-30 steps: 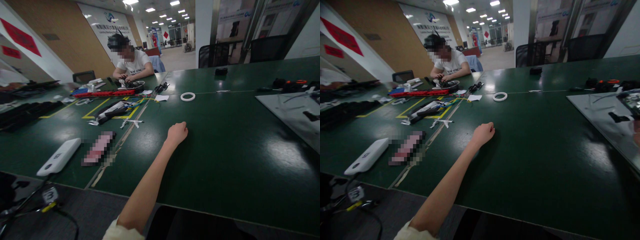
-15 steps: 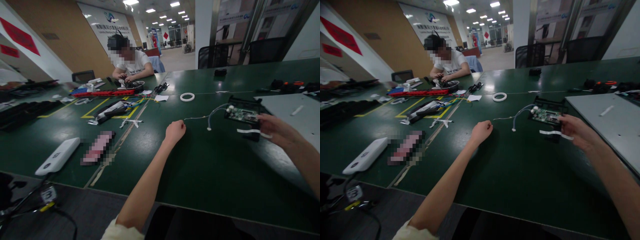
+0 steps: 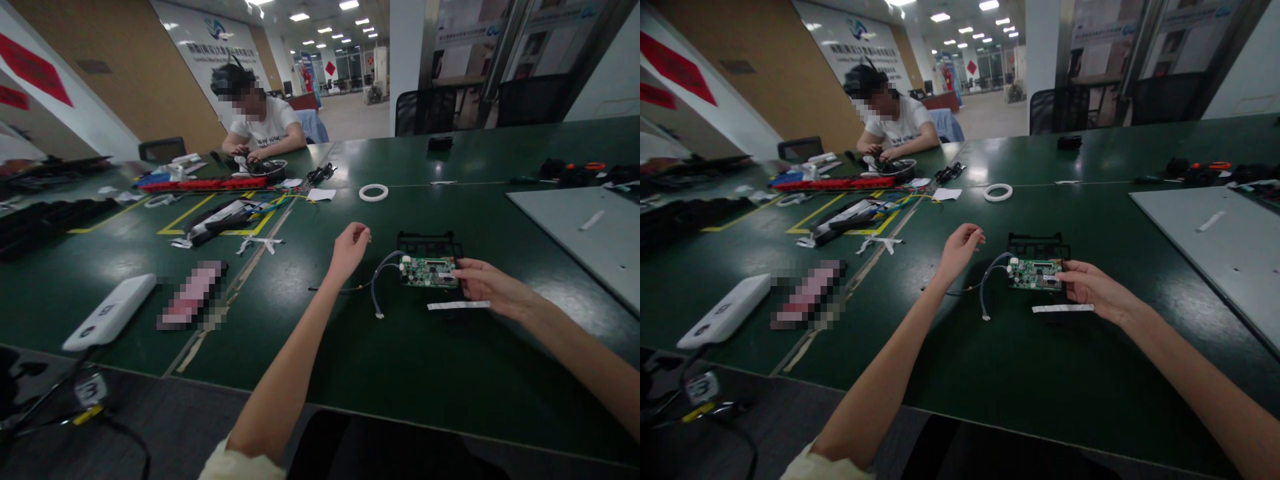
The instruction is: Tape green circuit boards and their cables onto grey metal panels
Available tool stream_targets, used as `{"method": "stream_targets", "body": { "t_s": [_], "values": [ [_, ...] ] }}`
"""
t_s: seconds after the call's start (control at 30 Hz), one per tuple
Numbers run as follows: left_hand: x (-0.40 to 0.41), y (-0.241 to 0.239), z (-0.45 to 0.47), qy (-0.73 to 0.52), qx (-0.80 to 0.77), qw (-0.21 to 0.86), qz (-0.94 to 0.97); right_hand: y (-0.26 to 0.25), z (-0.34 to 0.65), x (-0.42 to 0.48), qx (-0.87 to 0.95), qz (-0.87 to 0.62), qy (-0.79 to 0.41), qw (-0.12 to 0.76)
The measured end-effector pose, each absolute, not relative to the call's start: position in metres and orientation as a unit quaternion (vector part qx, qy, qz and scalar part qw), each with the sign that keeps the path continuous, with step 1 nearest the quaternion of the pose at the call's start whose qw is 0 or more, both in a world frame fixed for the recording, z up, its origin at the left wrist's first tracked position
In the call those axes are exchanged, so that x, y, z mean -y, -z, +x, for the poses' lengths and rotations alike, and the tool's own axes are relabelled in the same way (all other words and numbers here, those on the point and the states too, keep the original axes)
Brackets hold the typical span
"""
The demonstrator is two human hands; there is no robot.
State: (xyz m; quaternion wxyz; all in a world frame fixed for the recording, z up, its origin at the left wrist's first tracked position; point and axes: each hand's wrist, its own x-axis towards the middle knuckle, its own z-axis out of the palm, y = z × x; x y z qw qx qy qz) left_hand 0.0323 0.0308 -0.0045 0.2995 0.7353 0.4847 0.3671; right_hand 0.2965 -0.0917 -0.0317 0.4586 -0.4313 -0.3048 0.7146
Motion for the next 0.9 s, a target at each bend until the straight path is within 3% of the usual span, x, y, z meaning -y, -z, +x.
{"method": "stream_targets", "body": {
  "t_s": [0.13, 0.27, 0.9],
  "values": [
    [-0.019, 0.003, 0.042, -0.297, -0.423, 0.53, 0.673, 0.03, 0.292, 0.094, 0.319, -0.409, -0.734, 0.438],
    [-0.005, -0.004, 0.048, -0.252, -0.4, 0.61, 0.636, 0.032, 0.285, 0.096, 0.339, -0.393, -0.75, 0.41],
    [-0.017, 0.015, 0.045, -0.204, -0.424, 0.567, 0.676, 0.031, 0.282, 0.096, 0.37, -0.409, -0.746, 0.374]
  ]
}}
